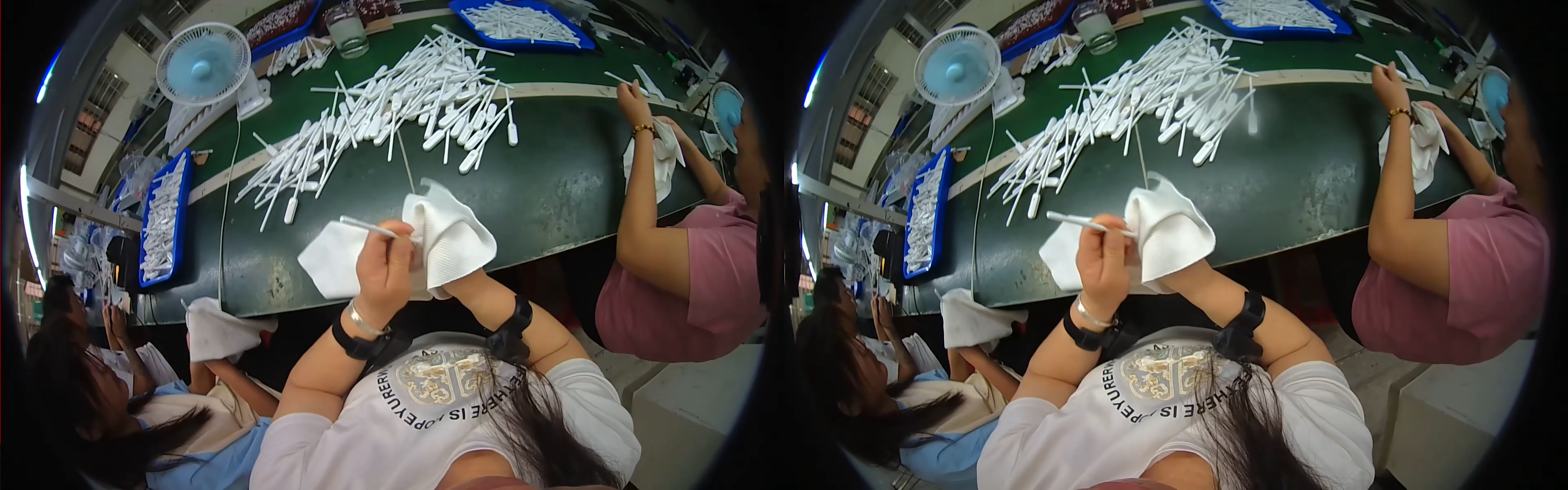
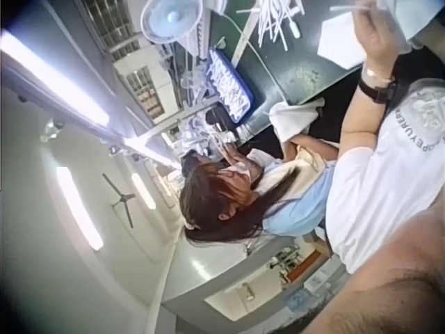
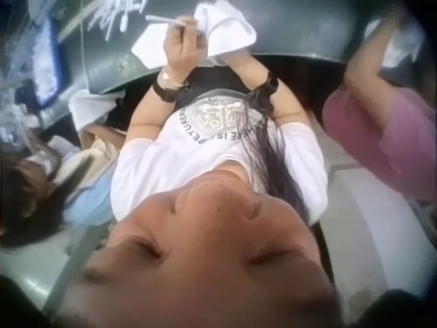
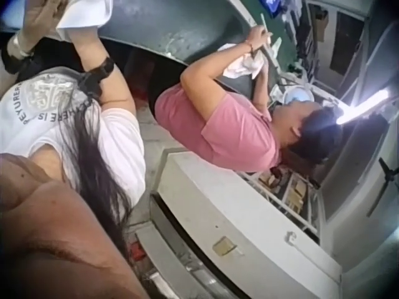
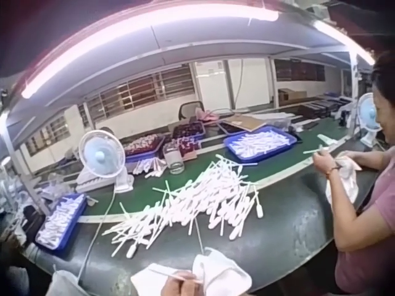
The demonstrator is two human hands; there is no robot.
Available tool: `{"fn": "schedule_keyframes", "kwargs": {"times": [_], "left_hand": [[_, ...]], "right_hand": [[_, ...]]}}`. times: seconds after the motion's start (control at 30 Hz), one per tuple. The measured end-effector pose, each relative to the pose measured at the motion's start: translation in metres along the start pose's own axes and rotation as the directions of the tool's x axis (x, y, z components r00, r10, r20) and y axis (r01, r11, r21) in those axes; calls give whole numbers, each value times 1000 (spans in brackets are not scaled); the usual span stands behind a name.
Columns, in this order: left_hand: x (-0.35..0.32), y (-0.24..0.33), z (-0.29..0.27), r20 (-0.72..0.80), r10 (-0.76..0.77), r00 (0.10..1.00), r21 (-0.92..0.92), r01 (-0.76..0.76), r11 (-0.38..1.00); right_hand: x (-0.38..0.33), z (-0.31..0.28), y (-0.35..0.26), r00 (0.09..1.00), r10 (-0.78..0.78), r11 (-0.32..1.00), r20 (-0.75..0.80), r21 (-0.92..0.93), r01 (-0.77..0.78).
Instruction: The person picks up a swab from the table, wipes the tip and handle with a cloth, and places it into a blue tray, repeating the process for several swabs.
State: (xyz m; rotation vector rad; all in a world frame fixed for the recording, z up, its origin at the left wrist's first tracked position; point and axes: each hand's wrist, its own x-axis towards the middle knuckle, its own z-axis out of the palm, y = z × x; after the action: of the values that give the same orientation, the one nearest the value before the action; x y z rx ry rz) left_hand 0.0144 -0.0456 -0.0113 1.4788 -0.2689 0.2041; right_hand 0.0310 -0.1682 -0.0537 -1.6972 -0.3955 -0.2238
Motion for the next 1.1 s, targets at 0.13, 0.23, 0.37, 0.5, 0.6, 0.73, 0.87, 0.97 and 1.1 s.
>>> {"fn": "schedule_keyframes", "kwargs": {"times": [0.13,0.23,0.37,0.5,0.6,0.73,0.87,0.97,1.1], "left_hand": [[-3,-4,7,128,-56,990,5,55,998],[5,-3,8,157,-183,970,-149,207,967],[22,-1,10,297,-330,896,-484,438,758],[29,3,17,348,-471,810,-460,586,668],[47,18,19,382,-353,854,25,372,928],[128,60,60,432,-417,800,-8,466,885],[227,28,95,585,-556,590,201,559,804],[300,-14,136,491,-594,637,228,564,793],[397,-71,162,404,-546,734,302,457,837]], "right_hand": [[-5,-8,-5,982,-154,970,-110,173,172],[-1,-13,-8,999,-26,996,-38,86,29],[0,-20,9,956,-43,240,291,932,-273],[-5,-24,-10,987,29,903,-155,428,41],[3,-36,-8,978,-190,979,-90,64,196],[-5,-38,18,1000,6,905,11,426,-10],[-11,-37,26,989,-120,964,83,247,96],[-13,-40,32,962,-243,970,126,-1,245],[-14,-38,20,949,-246,964,197,156,218]]}}
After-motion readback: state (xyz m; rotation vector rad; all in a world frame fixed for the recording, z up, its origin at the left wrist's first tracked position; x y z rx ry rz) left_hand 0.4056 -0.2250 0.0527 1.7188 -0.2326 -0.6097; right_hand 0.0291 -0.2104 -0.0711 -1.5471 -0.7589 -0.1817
